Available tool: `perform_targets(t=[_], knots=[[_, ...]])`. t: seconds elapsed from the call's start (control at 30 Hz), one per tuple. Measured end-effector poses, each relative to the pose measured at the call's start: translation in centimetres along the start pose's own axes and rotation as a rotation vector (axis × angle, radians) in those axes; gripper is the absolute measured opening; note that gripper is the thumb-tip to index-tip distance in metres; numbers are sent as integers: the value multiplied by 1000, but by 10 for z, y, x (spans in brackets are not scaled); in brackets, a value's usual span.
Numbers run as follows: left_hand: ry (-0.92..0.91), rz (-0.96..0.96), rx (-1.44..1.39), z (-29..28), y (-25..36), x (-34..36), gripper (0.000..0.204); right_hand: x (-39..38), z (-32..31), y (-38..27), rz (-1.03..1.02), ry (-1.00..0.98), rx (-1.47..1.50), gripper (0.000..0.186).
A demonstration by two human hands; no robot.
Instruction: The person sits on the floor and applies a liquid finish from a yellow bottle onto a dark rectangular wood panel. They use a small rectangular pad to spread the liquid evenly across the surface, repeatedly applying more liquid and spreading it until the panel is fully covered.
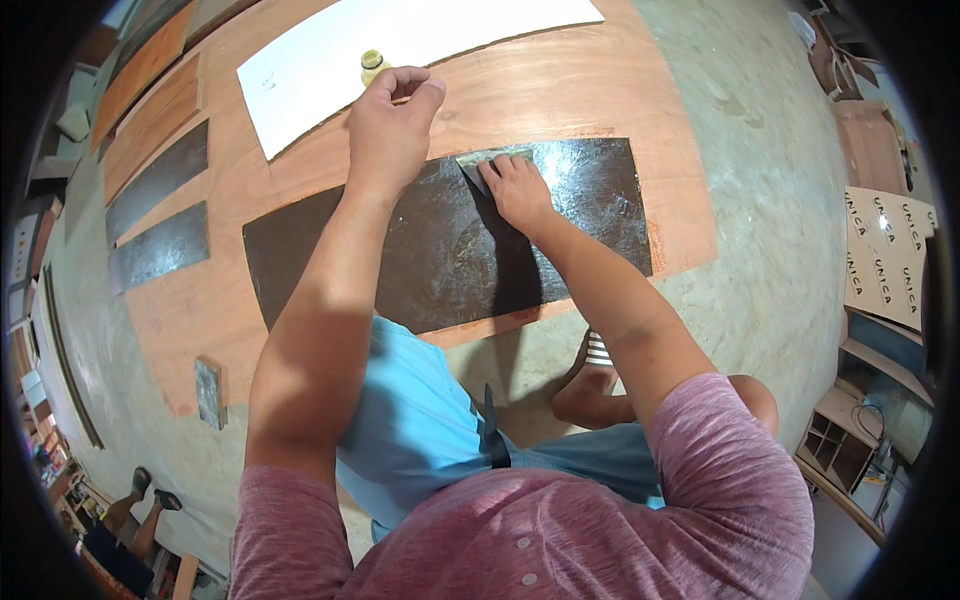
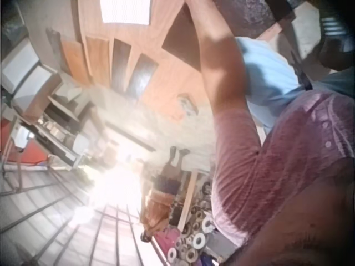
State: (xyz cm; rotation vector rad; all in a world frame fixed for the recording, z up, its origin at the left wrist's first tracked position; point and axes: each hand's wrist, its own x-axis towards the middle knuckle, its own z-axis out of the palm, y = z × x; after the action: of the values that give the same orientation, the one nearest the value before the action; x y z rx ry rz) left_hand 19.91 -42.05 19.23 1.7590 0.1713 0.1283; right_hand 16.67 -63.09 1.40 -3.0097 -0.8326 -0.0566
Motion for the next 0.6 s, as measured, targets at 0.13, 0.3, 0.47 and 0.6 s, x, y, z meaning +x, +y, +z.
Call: perform_targets(t=[0.13,0.3,0.47,0.6], knots=[[23,-6,-13,-8,-5,2,32,-7,-9,-7,-29,-97,21,36],[19,12,-30,0,7,-4,31,15,-18,-3,16,-63,32,37],[17,13,-3,-5,3,-2,30,-9,-2,-21,-33,-91,41,37],[46,-2,-19,-10,1,0,29,10,-12,-24,-75,-73,79,40]])
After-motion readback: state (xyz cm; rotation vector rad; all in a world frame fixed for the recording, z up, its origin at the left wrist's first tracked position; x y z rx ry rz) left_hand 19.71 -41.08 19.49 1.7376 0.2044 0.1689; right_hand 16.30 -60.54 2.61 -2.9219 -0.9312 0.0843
